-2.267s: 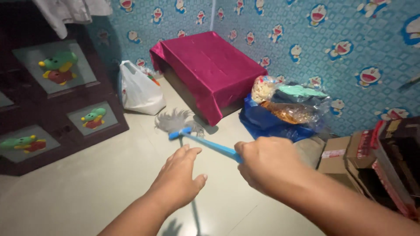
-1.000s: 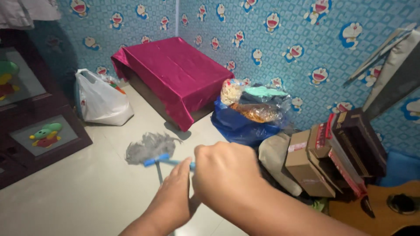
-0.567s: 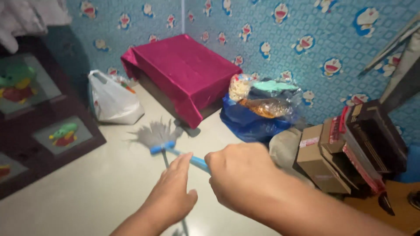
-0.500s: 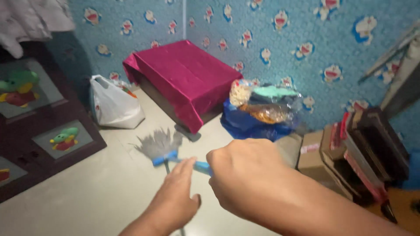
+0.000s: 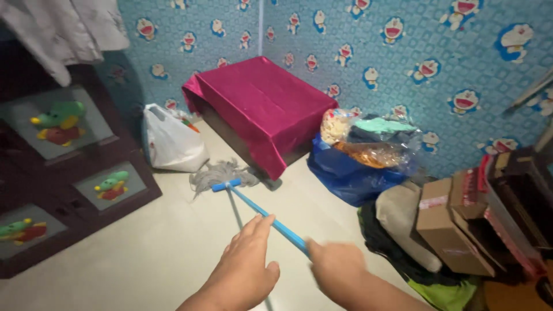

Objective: The person cleans the tiled floor using a dust mop by hand.

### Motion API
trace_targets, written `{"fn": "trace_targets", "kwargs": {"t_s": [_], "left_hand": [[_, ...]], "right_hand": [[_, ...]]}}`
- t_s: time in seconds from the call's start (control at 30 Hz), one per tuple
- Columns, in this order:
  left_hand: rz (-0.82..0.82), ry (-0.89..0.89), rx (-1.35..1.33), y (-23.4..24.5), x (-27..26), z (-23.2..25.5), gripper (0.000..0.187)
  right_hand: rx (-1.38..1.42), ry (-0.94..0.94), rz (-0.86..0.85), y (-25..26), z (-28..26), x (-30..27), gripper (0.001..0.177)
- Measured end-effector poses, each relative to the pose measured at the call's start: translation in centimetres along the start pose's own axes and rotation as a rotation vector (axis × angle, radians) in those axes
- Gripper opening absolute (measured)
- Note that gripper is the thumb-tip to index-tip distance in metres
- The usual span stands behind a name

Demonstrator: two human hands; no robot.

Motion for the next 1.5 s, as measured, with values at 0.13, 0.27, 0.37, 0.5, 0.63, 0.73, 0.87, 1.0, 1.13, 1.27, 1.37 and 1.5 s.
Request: {"fn": "trace_targets", "kwargs": {"t_s": [0.13,0.27,0.37,0.5,0.63,0.73,0.87,1.0,1.13,1.27,1.37,1.5], "left_hand": [[0.070,-0.080,0.042,3.1,1.0,-2.6,0.090],[0.072,-0.073,0.076,4.5,2.8,-2.9,0.093],[0.070,-0.141,0.014,4.7,2.5,-3.1,0.090],[-0.010,-0.084,0.028,5.8,1.4,-3.7,0.091],[-0.044,-0.024,0.057,6.6,0.4,-4.8,0.092],[-0.028,-0.064,0.027,6.6,-0.5,-5.7,0.089],[-0.016,-0.068,-0.002,6.2,-2.0,-7.2,0.087],[-0.070,0.007,0.043,7.6,-2.5,-7.5,0.087],[-0.087,0.023,0.028,8.6,-2.4,-8.0,0.083],[-0.062,0.022,0.008,8.8,-2.1,-8.6,0.080],[-0.074,0.038,-0.012,8.3,-2.1,-8.7,0.081],[-0.055,0.029,-0.017,8.0,-2.5,-8.7,0.080]], "right_hand": [[-0.051,-0.027,-0.077,4.9,-2.1,0.1,0.030],[-0.037,0.213,0.215,14.1,-5.5,-0.3,0.025],[-0.163,0.081,0.034,16.2,-8.8,0.6,0.017],[-0.059,-0.013,0.128,15.0,-10.7,1.8,0.014],[-0.039,-0.022,0.293,10.6,-9.9,4.2,0.009],[-0.049,-0.063,0.252,6.6,-9.2,4.5,0.015],[-0.015,-0.287,-0.213,5.1,-10.3,2.3,0.033],[-0.136,-0.270,-0.275,12.8,-12.3,1.8,0.031],[-0.261,-0.228,-0.133,18.8,-13.4,0.5,0.027],[-0.206,-0.187,-0.054,16.0,-15.5,2.8,0.020],[-0.069,-0.091,0.082,12.1,-16.4,3.5,0.018],[0.009,-0.023,0.220,6.4,-15.8,6.4,0.019]]}}
Point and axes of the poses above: each hand's wrist, its own x-axis towards the middle knuckle, its own y-axis out of the back of the hand, z = x × y, the point moved 2 cm from there along x, towards the middle knuckle, and after that the axes turned 2 degrees about x, right-handed, at the moved point
